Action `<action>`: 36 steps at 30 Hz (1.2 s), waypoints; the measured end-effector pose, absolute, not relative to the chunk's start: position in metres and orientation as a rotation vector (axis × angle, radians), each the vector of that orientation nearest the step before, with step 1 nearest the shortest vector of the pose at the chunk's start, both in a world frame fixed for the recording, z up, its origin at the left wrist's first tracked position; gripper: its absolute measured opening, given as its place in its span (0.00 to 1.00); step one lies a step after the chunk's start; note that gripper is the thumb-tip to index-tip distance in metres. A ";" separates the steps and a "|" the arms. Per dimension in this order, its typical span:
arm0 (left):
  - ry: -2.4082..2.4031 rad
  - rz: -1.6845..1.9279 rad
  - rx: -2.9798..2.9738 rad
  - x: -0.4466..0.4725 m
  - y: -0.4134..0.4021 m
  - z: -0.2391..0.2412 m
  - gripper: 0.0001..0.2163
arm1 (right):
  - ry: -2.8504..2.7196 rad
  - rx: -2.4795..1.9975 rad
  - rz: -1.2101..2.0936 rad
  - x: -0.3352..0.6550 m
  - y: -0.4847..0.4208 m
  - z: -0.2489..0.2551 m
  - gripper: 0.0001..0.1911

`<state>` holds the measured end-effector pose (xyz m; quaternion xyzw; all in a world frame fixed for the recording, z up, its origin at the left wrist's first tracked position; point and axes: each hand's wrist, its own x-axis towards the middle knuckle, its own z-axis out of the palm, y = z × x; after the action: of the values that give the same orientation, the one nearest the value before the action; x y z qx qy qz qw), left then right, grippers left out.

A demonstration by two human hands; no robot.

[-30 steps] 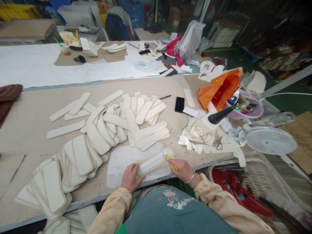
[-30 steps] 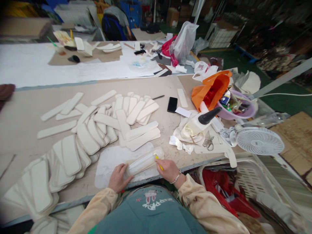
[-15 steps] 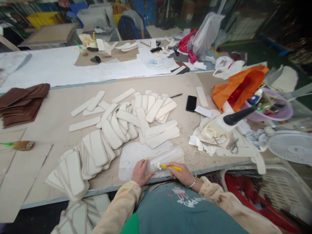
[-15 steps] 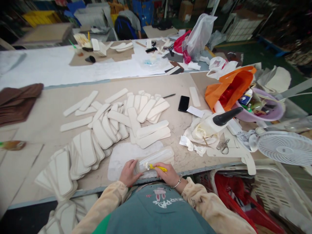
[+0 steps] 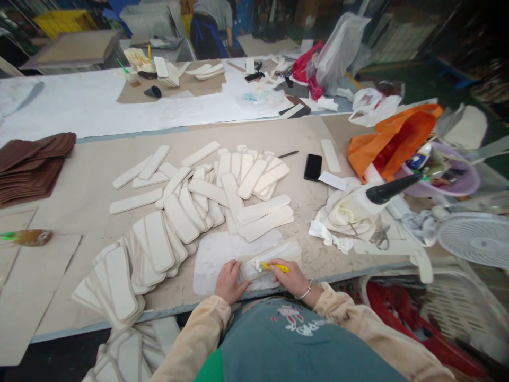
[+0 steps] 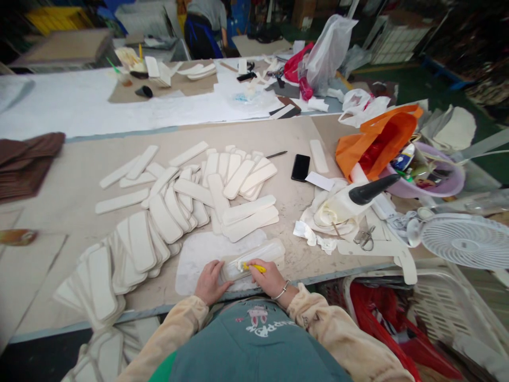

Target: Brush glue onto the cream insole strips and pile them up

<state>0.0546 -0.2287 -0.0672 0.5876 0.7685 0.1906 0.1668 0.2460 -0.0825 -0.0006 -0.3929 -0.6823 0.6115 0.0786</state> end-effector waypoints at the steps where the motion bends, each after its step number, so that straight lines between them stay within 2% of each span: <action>1: 2.188 0.539 1.675 0.054 -0.228 -0.067 0.28 | -2.027 -1.197 1.800 0.252 -0.079 0.002 0.14; 10: 2.194 0.531 1.706 0.047 -0.227 -0.052 0.28 | -1.747 -1.341 1.596 0.320 -0.061 0.031 0.16; 15: 2.215 0.597 1.795 0.027 -0.195 -0.037 0.16 | -1.545 -1.395 1.501 0.355 -0.065 0.038 0.16; 18: 2.233 0.591 1.856 0.012 -0.149 -0.027 0.14 | -1.467 -1.450 1.428 0.367 -0.071 0.042 0.16; 25: 2.082 0.220 1.975 0.007 -0.053 -0.006 0.16 | -1.359 -1.503 1.303 0.381 -0.085 0.054 0.19; 29: 1.901 0.090 2.061 0.022 -0.041 -0.013 0.19 | -1.336 -1.521 1.258 0.385 -0.091 0.056 0.20; 33: 1.877 -0.015 2.038 0.026 -0.040 -0.024 0.23 | -1.370 -1.529 1.233 0.383 -0.096 0.056 0.19; 36: 1.865 -0.041 2.039 0.022 -0.040 -0.028 0.23 | -1.401 -1.513 1.236 0.379 -0.097 0.056 0.18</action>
<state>0.0218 -0.0405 -0.0277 0.7247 0.6628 -0.0144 0.1880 0.3794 -0.0974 0.0565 -0.5870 -0.5437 0.4796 0.3603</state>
